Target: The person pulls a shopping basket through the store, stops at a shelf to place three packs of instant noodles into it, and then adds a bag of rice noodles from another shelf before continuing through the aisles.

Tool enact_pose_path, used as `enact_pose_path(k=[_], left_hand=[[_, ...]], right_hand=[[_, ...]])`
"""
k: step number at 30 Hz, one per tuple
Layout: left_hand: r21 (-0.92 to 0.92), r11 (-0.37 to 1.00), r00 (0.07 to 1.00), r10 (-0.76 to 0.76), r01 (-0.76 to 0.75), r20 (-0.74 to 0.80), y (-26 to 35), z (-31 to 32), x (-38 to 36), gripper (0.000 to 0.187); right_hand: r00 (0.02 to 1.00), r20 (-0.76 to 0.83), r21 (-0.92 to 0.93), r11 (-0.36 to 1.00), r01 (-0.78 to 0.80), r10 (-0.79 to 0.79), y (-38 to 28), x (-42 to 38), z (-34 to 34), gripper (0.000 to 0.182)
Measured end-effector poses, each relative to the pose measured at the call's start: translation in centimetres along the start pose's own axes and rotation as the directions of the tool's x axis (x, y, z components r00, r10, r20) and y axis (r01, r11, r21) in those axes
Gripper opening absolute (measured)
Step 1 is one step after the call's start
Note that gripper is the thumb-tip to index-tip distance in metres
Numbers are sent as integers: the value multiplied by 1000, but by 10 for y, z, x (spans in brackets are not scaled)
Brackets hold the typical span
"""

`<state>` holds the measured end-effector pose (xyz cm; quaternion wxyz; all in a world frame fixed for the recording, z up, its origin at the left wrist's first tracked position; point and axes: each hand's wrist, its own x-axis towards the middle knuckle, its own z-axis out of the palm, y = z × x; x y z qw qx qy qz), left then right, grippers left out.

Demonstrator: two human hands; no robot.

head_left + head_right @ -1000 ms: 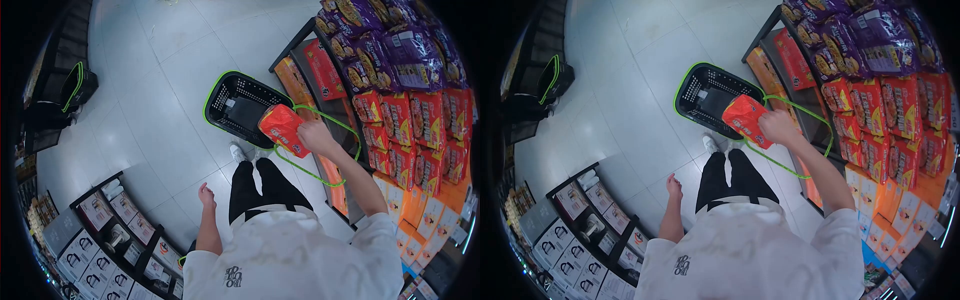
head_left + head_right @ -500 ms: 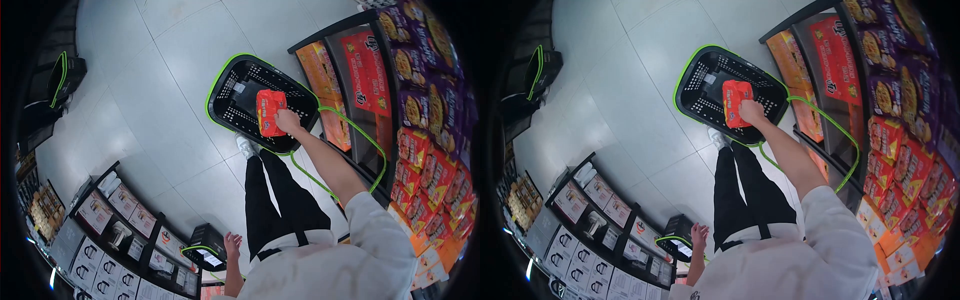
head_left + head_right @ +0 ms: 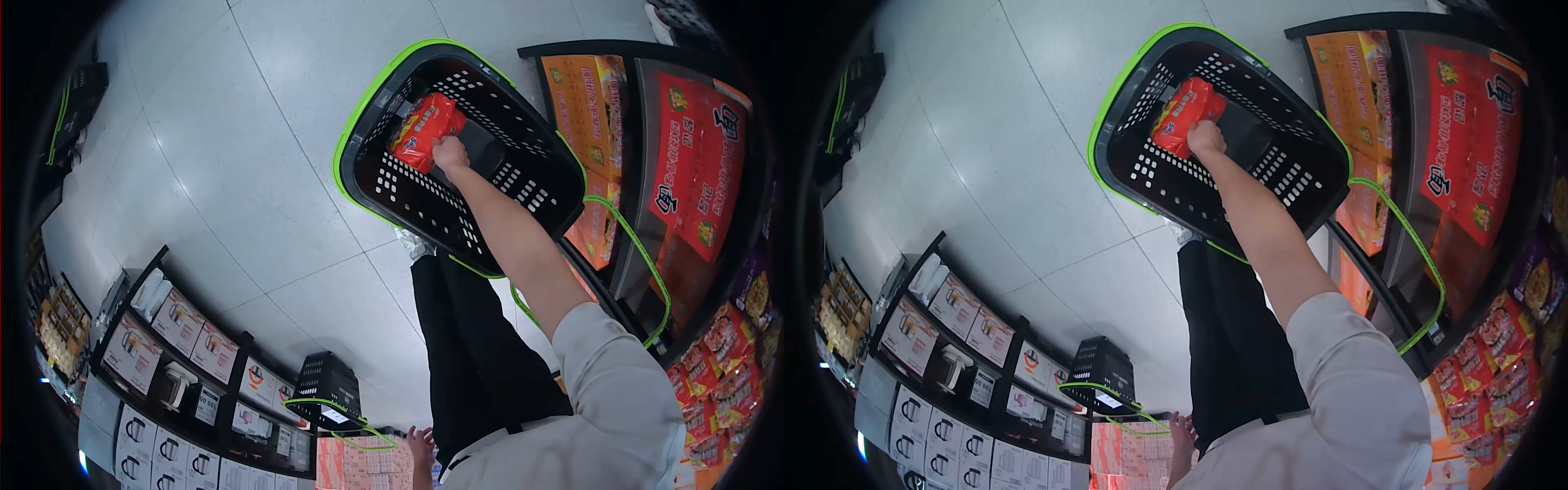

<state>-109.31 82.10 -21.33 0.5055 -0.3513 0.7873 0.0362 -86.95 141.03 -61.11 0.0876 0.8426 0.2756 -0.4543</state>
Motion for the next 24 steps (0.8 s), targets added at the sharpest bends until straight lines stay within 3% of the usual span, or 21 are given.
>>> enact_pose_path(k=[4, 7, 12, 14, 16, 19, 21, 24], left_hand=[[26, 999, 999, -40, 40, -4, -1, 4, -4, 45], [-29, 999, 1000, -22, 22, -8, -1, 3, -2, 44], [-31, 999, 1000, -17, 16, -22, -1, -7, 4, 46], [-48, 999, 1000, -17, 16, -13, -1, -9, 6, 47], [-42, 999, 1000, -13, 13, -15, -4, -14, 10, 47], [-42, 999, 1000, -1, 0, -14, 1, -19, 10, 44], [-50, 998, 999, 25, -26, -24, 2, -23, 11, 41], [68, 969, 971, 238, -236, -21, 3, -35, 19, 34]], right_hand=[[999, -2, 82, 996, -38, 38, 5, 19, 24, 31], [993, -112, 148, 989, -2, 19, 24, 52, 59, 27], [995, -100, 184, 983, 23, -5, 44, 73, 75, 25], [999, -15, 205, 978, -27, 31, 48, 82, 76, 25], [978, 178, 201, 969, -147, 111, 41, 66, 59, 27], [981, 192, 292, 955, -49, -8, 48, 59, 62, 27], [960, 281, 368, 923, -117, 10, 51, 55, 55, 28], [942, 329, 488, 867, -104, -72, 54, 28, 35, 28]])
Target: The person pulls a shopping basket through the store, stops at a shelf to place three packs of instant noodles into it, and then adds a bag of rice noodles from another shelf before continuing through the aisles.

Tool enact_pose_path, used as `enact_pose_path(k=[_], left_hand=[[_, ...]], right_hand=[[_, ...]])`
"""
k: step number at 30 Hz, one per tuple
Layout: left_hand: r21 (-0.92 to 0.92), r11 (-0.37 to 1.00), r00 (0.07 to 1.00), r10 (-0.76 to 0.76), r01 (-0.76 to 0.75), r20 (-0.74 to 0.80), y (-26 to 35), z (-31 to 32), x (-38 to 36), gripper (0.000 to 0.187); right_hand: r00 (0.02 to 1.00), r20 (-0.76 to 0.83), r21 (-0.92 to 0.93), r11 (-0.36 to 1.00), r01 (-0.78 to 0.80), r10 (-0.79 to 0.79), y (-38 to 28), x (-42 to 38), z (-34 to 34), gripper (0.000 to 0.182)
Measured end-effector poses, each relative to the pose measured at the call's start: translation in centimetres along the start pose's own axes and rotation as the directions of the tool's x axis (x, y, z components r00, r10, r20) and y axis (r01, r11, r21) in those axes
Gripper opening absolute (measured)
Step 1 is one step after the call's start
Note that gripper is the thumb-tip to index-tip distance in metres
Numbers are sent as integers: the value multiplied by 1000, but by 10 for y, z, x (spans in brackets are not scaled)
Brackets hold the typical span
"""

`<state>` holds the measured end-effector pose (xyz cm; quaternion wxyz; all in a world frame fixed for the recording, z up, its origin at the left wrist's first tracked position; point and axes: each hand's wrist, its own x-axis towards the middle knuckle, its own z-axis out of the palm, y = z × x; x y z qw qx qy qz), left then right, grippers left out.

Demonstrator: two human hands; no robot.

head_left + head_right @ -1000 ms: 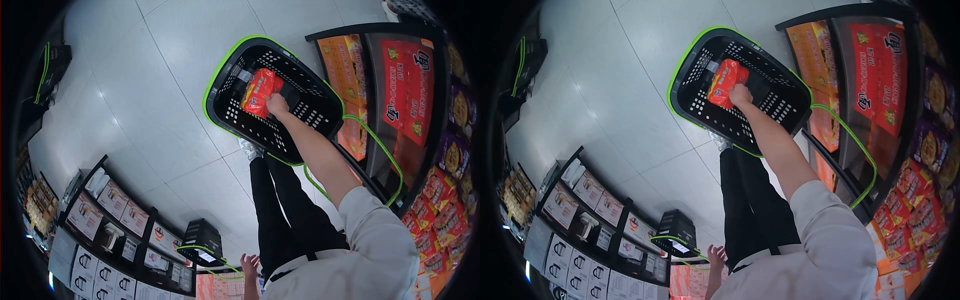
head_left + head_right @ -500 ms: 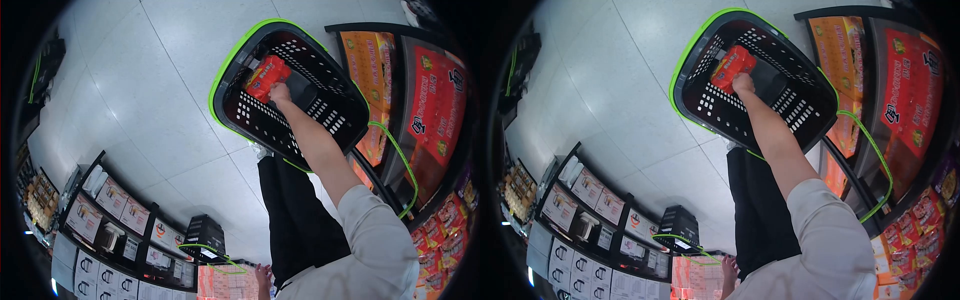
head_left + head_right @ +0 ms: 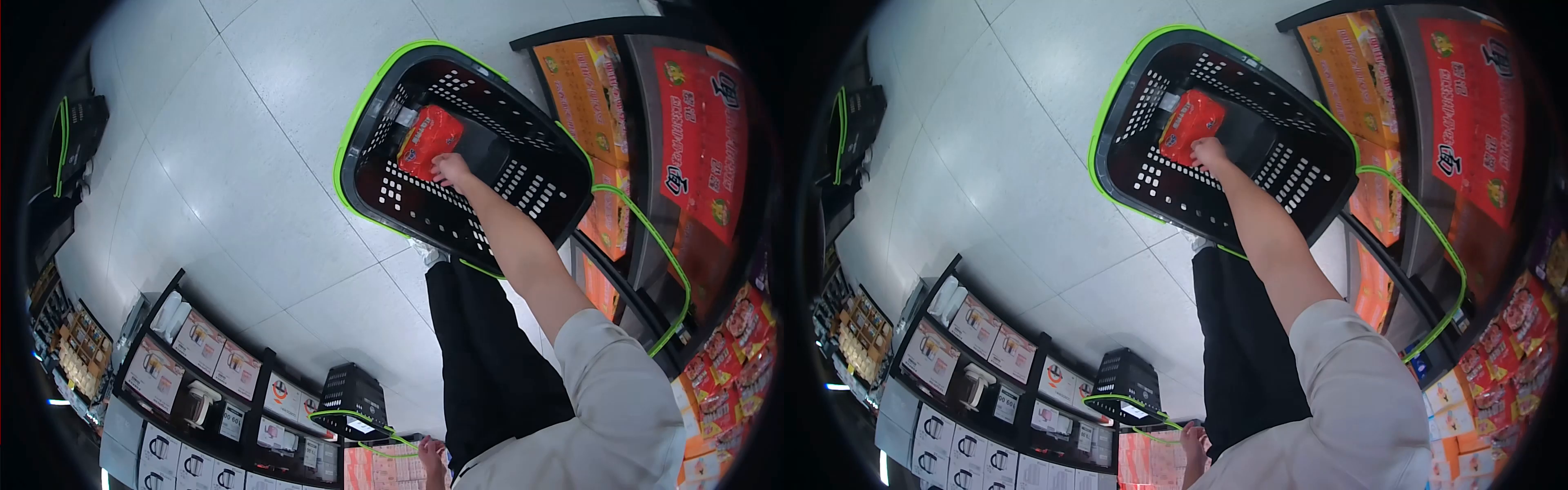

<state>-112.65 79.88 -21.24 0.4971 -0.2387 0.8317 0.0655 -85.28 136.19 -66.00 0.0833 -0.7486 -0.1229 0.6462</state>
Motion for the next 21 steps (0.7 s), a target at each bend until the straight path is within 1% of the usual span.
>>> enact_pose_path(k=[1, 2, 3, 4, 5, 7, 8, 9, 11, 13, 14, 15, 16, 17, 18, 19, 21], left_hand=[[2, 997, 995, 76, -76, -59, 7, 2, -3, 27], [55, 991, 992, 122, -120, -33, 9, -5, 0, 28], [109, 979, 985, 175, -174, 0, 10, -11, 7, 28], [158, 963, 970, 233, -220, -73, 15, -11, 9, 22], [173, 954, 963, 262, -247, -69, 20, -15, 11, 21], [202, 927, 943, 331, -316, -40, 31, -27, 18, 19], [148, 926, 933, 357, -347, -50, 39, -29, 19, 17], [201, 899, 915, 402, -390, -24, 47, -34, 22, 16], [182, 883, 899, 439, -432, 5, 62, -51, 49, 17], [207, 790, 813, 579, -577, 55, 82, -69, 94, 20], [224, 731, 760, 643, -645, 92, 102, -68, 102, 21], [300, 704, 753, 652, -644, 89, 126, -61, 97, 23], [387, 663, 742, 665, -641, 89, 153, -53, 86, 25], [272, 740, 784, 612, -615, 104, 169, -48, 73, 28], [157, 807, 822, 557, -570, 120, 191, -36, 41, 31], [130, 785, 795, 591, -606, 137, 210, -28, 37, 31], [51, 743, 739, 654, -668, 160, 246, -2, 27, 33]], right_hand=[[999, 22, 36, 999, 39, -40, 4, -12, -4, 28], [996, 46, 102, 992, 69, -74, 7, -24, -10, 27], [992, 50, 90, 989, 115, -119, 1, -49, -17, 23], [978, 9, 108, 973, 206, -208, 9, -62, -23, 20], [954, -36, 122, 946, 300, -297, 17, -75, -32, 18], [932, -92, -120, 933, 340, -351, 15, -128, -62, 14], [931, -122, -162, 932, 323, -344, 17, -150, -77, 13], [928, -154, -199, 931, 306, -338, 17, -172, -92, 12], [804, -296, -429, 824, 370, -515, 8, -232, -121, 13], [838, -260, -361, 853, 377, -480, -12, -306, -152, 13], [779, -261, -403, 797, 450, -571, -15, -336, -166, 13], [716, -271, -444, 744, 500, -643, -14, -364, -182, 13], [679, -280, -444, 719, 535, -678, -13, -397, -199, 11], [645, -316, -440, 709, 551, -696, -7, -419, -212, 10], [644, -346, -419, 726, 545, -683, 0, -448, -225, 11], [636, -366, -403, 732, 550, -679, -1, -475, -238, 14], [590, -363, -441, 691, 572, -721, 18, -515, -265, 17]])
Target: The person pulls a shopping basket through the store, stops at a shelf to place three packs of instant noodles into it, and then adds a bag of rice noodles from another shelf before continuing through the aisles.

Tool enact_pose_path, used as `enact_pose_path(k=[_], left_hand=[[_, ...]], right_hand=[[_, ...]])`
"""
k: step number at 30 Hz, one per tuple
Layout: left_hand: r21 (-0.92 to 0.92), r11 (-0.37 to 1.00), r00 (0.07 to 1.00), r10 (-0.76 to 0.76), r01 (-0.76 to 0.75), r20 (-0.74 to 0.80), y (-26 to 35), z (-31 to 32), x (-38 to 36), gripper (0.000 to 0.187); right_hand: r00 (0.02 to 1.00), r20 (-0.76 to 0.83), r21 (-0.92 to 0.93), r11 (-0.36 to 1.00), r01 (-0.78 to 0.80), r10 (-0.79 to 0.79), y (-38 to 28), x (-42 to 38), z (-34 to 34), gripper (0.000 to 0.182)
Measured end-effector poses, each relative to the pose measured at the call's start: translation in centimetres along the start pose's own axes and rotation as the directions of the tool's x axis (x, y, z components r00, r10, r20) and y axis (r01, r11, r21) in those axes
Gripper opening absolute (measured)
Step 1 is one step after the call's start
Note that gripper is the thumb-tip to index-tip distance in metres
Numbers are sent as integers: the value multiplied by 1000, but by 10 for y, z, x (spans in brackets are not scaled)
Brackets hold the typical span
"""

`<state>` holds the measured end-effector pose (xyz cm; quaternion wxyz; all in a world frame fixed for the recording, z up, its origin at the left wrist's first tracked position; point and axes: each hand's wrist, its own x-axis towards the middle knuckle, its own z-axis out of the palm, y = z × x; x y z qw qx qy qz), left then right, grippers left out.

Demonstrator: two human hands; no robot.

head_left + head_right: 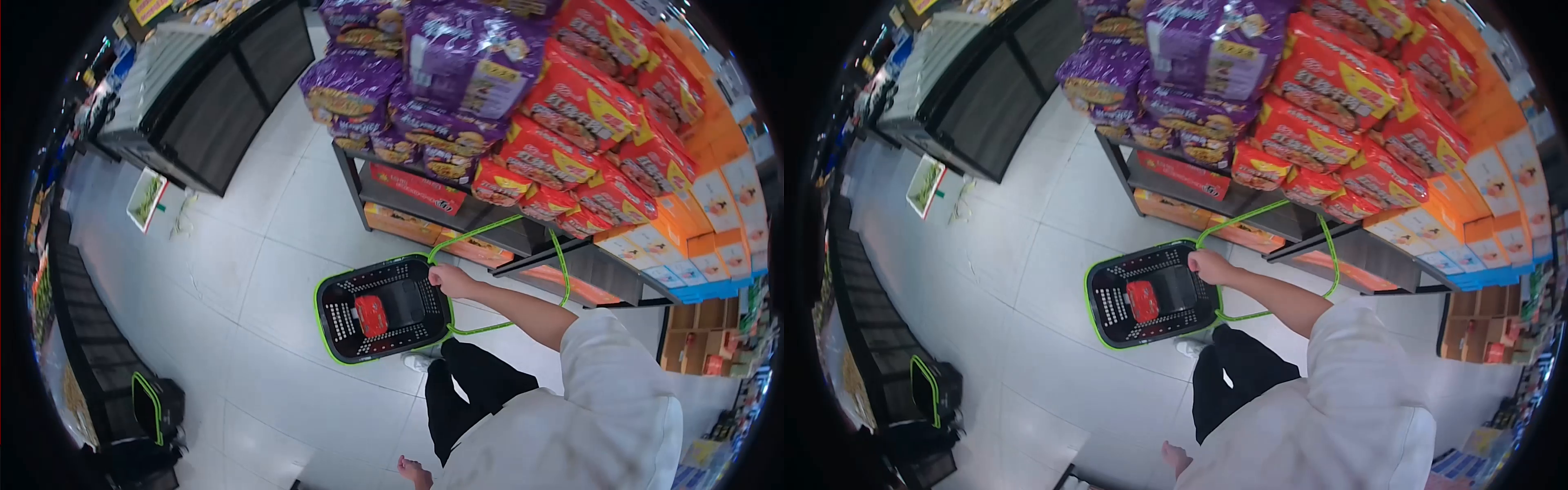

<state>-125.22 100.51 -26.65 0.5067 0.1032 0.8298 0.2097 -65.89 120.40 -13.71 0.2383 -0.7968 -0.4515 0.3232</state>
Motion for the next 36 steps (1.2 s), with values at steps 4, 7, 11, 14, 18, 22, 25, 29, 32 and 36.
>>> enact_pose_path(k=[4, 7, 11, 14, 18, 22, 25, 29, 32, 36], left_hand=[[38, 986, 978, 154, -161, 139, 77, 42, -9, 27], [103, 967, 952, 205, -233, 230, 113, 71, -22, 31], [160, 910, 885, 312, -383, 347, 131, 103, -2, 33], [156, 906, 876, 317, -393, 364, 137, 131, -20, 30], [142, 863, 841, 414, -484, 350, 138, 172, -62, 27], [-14, 848, 790, 498, -529, 358, 134, 187, -76, 28], [-36, 794, 744, 583, -606, 328, 126, 189, -86, 29], [77, 767, 752, 597, -637, 279, 96, 167, -77, 37], [105, 874, 865, 439, -474, 244, 73, 150, -80, 37], [93, 935, 925, 317, -342, 207, 43, 138, -87, 34]], right_hand=[[983, -165, -4, 997, 81, -81, 27, -79, -69, 26], [939, -325, -107, 991, 77, -108, 53, -138, -106, 29], [940, -328, 214, 977, -20, 91, 63, -201, -176, 25], [915, -394, 228, 974, 4, 89, 58, -236, -235, 21], [831, -555, 117, 984, 135, -48, 15, -274, -315, 15], [526, -735, -401, 900, 169, -427, -47, -310, -411, 12], [405, -718, -633, 773, -44, -566, -54, -313, -474, 14], [543, -572, -815, 504, -288, -615, -28, -301, -529, 19], [677, -486, -866, 410, -287, -552, -11, -294, -543, 13], [750, -382, -920, 297, -255, -539, -8, -290, -551, 11]])
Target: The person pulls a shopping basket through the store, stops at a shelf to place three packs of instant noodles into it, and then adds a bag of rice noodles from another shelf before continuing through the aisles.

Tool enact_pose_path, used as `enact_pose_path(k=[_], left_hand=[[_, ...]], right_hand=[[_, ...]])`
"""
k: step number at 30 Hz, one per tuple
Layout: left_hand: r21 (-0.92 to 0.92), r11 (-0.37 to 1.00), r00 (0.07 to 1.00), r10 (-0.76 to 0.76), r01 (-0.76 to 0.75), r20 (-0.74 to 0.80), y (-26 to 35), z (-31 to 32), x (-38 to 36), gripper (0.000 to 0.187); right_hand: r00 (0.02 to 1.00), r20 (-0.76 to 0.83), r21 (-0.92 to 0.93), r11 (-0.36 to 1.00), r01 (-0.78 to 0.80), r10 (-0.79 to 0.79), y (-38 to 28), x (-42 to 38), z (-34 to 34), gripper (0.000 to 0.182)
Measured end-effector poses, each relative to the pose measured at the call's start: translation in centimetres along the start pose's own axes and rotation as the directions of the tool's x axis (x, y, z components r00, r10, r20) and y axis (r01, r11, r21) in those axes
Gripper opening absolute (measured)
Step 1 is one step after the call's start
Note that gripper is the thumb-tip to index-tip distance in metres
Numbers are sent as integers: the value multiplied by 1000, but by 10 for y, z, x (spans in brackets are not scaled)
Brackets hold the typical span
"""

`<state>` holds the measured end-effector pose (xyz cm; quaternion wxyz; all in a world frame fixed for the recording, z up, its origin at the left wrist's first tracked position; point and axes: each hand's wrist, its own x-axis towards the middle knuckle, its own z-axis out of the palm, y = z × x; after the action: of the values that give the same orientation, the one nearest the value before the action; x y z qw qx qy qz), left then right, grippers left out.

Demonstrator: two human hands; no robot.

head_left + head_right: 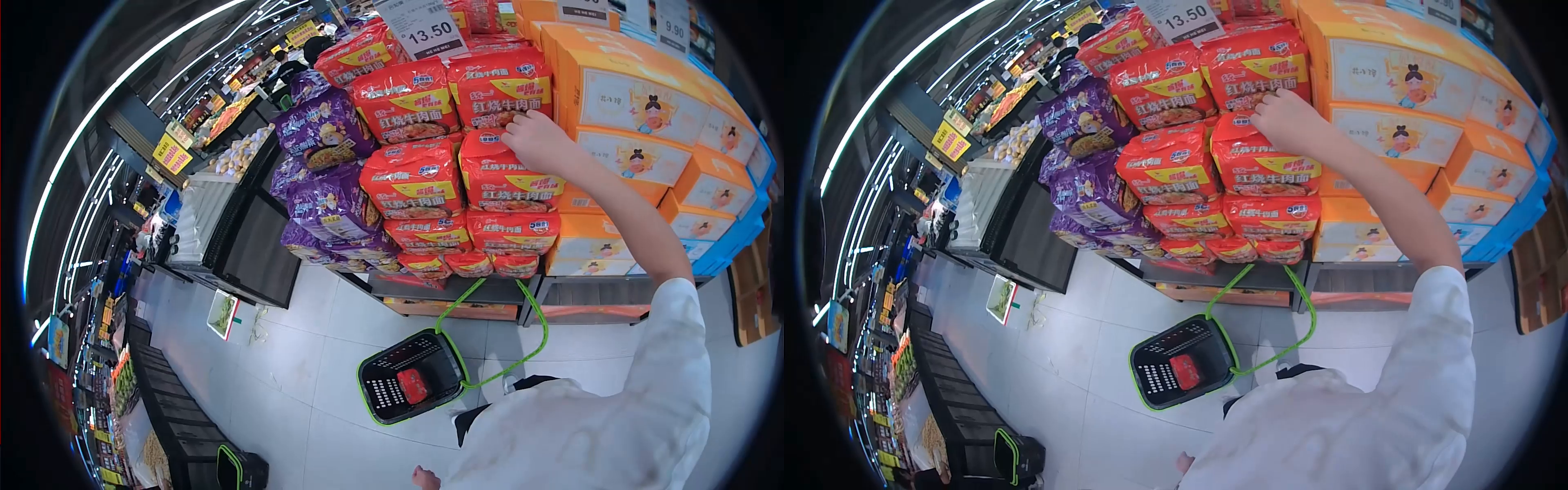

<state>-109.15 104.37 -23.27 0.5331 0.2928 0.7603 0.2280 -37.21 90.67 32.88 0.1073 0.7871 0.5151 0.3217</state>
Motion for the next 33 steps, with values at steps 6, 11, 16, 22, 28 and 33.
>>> enact_pose_path(k=[6, 11, 16, 22, 28, 33], left_hand=[[-48, 994, 996, -93, 93, 14, -18, -1, -10, 31], [-83, 988, 990, -129, 133, 59, -13, -4, -3, 28], [-127, 977, 980, -158, 173, 119, -8, -10, 13, 26], [-240, 958, 987, -144, 156, 66, -15, -13, 24, 24], [-172, 983, 992, -73, 55, -99, -39, -13, -3, 23], [-264, 956, 989, -143, 129, -33, -54, -25, -24, 15]], right_hand=[[998, -12, -66, 996, 53, -54, 5, 8, 10, 8], [996, 18, -96, 991, 92, -91, 3, 11, 10, 8], [989, -59, -106, 986, 127, -134, 8, 7, 23, 8], [986, -160, 65, 997, -41, 51, 12, 11, 5, 8], [974, -199, 88, 992, -91, 107, 16, 17, -4, 6], [955, -268, 54, 992, -116, 126, 15, 24, -45, 5]])
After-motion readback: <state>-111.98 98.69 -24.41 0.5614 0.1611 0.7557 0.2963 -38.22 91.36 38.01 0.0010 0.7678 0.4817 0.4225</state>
